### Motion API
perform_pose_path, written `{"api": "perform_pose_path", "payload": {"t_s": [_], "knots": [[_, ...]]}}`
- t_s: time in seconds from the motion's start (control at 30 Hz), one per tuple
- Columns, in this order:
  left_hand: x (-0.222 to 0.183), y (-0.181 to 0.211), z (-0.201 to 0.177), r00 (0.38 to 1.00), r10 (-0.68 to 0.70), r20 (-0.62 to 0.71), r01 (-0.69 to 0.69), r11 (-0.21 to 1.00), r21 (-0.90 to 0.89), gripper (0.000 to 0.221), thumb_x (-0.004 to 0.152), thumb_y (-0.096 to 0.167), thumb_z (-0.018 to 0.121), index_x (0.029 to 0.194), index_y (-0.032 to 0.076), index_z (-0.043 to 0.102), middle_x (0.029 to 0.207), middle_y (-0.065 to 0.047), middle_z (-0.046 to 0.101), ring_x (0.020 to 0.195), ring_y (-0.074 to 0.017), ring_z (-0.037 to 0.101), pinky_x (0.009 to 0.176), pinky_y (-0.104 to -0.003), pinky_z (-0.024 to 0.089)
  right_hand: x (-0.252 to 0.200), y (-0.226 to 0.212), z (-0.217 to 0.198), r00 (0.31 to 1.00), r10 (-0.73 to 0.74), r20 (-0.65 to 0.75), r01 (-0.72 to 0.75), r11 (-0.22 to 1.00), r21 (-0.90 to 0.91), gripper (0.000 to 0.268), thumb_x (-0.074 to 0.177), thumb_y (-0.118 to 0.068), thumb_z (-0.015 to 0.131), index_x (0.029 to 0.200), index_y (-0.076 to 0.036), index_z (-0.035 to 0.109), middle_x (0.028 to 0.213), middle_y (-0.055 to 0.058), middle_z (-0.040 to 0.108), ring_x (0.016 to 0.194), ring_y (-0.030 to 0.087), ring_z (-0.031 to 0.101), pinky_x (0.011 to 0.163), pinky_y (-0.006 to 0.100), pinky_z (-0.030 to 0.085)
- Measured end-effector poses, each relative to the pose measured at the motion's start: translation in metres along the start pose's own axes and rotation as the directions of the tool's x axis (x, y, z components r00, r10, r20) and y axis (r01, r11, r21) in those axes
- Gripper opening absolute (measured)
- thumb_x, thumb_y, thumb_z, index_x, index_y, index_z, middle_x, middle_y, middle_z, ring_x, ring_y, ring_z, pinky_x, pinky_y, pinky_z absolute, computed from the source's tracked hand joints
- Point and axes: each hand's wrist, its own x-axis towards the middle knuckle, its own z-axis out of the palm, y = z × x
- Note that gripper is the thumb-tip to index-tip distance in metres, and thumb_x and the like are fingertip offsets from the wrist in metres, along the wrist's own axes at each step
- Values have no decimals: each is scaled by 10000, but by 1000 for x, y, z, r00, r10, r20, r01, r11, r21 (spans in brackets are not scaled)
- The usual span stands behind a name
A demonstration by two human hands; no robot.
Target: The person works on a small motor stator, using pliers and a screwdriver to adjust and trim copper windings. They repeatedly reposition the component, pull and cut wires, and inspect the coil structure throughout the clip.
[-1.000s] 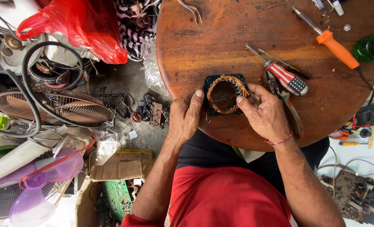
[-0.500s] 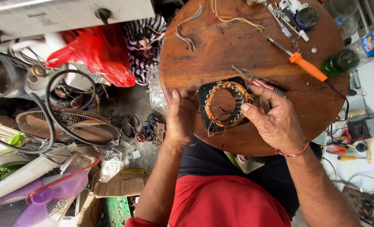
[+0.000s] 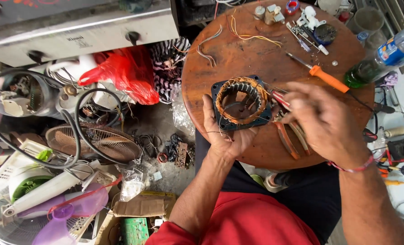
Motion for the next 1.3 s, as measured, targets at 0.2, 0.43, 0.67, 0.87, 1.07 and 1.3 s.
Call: {"api": "perform_pose_path", "payload": {"t_s": [0.2, 0.43, 0.67, 0.87, 1.07, 1.3], "knots": [[3, -7, 33, 997, -68, 43, 72, 991, -114, 951, 943, 757, 647, 1468, -26, 524, 1399, -260, 599, 1309, -423, 565, 1189, -626, 393, -46, 49, 17, 938, 80, -338, 166, 753, 637, 652, 1097, -601, 343, 1196, -54, 683, 1062, 101, 739, 947, 177, 716, 790, 246, 516], [23, -30, 60, 994, -49, 94, 53, 998, -41, 848, 964, 729, 635, 1447, 36, 559, 1389, -238, 603, 1265, -441, 583, 1081, -611, 467, -75, 32, 8, 919, 151, -363, 206, 602, 772, 740, 967, -800, 460, 1067, -101, 678, 653, 112, 621, 392, 125, 468, 335, 187, 303], [1, -54, 56, 983, -17, -185, -19, 981, -193, 889, 901, 714, 677, 1415, -2, 562, 1349, -292, 612, 1211, -472, 590, 1023, -657, 487, -93, 21, 16, 853, -192, -485, 432, 783, 448, 144, 975, -77, 612, 1073, 22, 648, 1106, 193, 637, 727, 240, 744, 661, 258, 664], [-11, -62, 54, 992, -32, -118, 16, 991, -133, 878, 933, 696, 635, 1418, -31, 557, 1351, -296, 611, 1200, -471, 602, 1066, -606, 481, -82, 8, 23, 711, -421, -563, 535, 844, 44, 134, 964, 31, 648, 1097, 42, 664, 1050, 211, 722, 984, 272, 725, 924, 336, 608], [-13, -63, 51, 994, -100, 36, 104, 985, -135, 988, 970, 756, 537, 1451, -106, 507, 1329, -339, 597, 1133, -491, 626, 1025, -544, 530, -69, 19, 32, 629, -485, -607, 574, 817, -59, 117, 970, 11, 643, 1051, 88, 679, 983, 215, 746, 913, 324, 761, 886, 399, 625], [-11, -59, 41, 987, -159, 33, 163, 960, -227, 989, 980, 715, 579, 1484, -127, 458, 1409, -380, 518, 1247, -482, 570, 1136, -539, 481, -61, 20, 39, 577, -509, -639, 544, 823, -164, 146, 984, -53, 668, 1045, 76, 698, 967, 197, 748, 859, 318, 748, 823, 398, 607]]}}
